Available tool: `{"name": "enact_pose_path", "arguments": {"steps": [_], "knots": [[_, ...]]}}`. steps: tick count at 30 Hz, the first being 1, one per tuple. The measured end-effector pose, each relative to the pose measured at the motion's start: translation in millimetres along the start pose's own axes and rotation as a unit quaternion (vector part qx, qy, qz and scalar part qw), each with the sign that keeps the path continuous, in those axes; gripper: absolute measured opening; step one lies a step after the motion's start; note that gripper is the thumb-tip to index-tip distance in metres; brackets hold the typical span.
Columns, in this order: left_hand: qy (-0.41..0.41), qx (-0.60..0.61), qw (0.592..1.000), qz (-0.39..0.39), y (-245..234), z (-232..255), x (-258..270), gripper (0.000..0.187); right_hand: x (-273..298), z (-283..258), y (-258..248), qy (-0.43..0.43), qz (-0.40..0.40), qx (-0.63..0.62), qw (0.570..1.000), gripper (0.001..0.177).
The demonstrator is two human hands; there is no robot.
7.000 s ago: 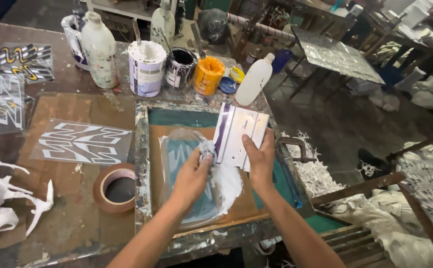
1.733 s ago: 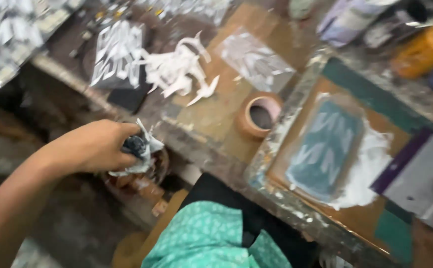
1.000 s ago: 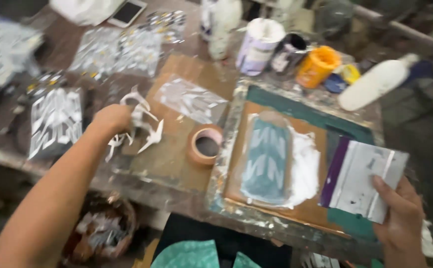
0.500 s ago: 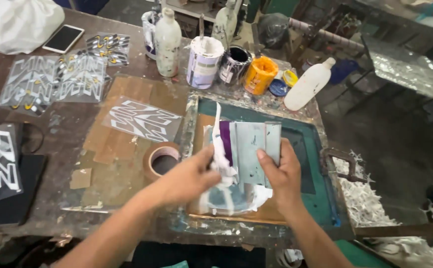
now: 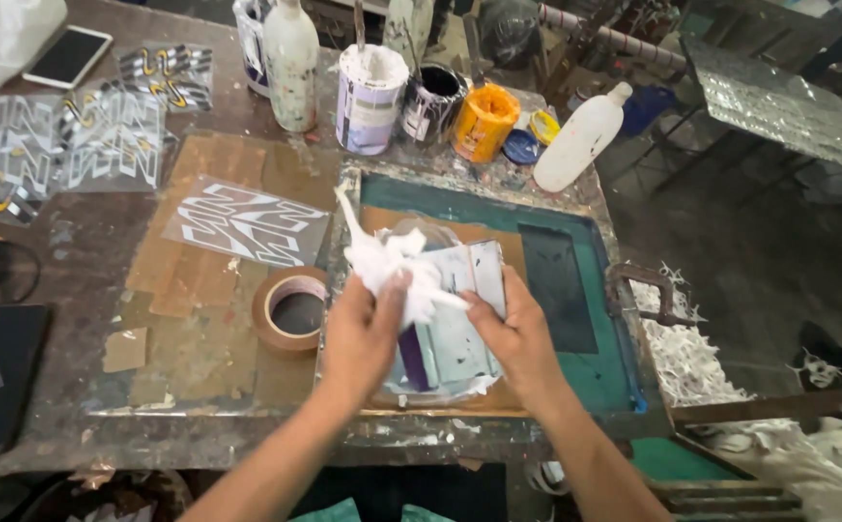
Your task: The person pours white ink onto a screen printing frame and uses a squeegee to spread it across the mesh. They place a stencil on the table, lift the frame to reveal the printed design, and then clean the screen by wiping it with a cloth and a liquid solvent.
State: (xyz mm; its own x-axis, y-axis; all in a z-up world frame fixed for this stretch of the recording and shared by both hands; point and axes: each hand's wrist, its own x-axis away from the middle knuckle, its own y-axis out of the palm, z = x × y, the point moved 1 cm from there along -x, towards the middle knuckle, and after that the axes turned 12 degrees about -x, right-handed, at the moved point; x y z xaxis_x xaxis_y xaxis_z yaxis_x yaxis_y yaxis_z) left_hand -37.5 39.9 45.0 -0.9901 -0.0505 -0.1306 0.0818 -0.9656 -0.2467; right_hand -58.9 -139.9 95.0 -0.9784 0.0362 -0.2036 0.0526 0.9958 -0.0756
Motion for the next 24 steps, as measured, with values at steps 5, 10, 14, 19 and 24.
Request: {"name": "enact_pose_path", "arguments": {"steps": [5, 10, 14, 19, 24], "knots": [[-0.020, 0.270, 0.963, -0.019, 7.1, -5.0, -11.9, 0.032, -3.4, -11.8, 2.9, -0.030, 0.029, 0.052, 0.998, 0.023], [-0.044, 0.145, 0.984, -0.091, 26.6, -5.2, 21.3, 0.033, -24.6, -5.9, -22.4, -0.021, 0.122, 0.076, 0.989, 0.025], [0.010, 0.058, 0.989, -0.135, 13.4, 9.3, 11.6, 0.035, -31.6, -4.9, -28.7, -0.060, 0.100, -0.028, 0.993, 0.026], [0.035, 0.072, 0.991, -0.107, -1.0, 31.6, -15.1, 0.035, -19.0, -22.2, -17.9, -0.024, 0.053, -0.053, 0.997, 0.029], [0.028, 0.155, 0.983, -0.098, 3.9, 40.8, -13.6, 0.035, -10.3, -19.4, -18.4, -0.022, 0.055, -0.077, 0.995, 0.028]]}}
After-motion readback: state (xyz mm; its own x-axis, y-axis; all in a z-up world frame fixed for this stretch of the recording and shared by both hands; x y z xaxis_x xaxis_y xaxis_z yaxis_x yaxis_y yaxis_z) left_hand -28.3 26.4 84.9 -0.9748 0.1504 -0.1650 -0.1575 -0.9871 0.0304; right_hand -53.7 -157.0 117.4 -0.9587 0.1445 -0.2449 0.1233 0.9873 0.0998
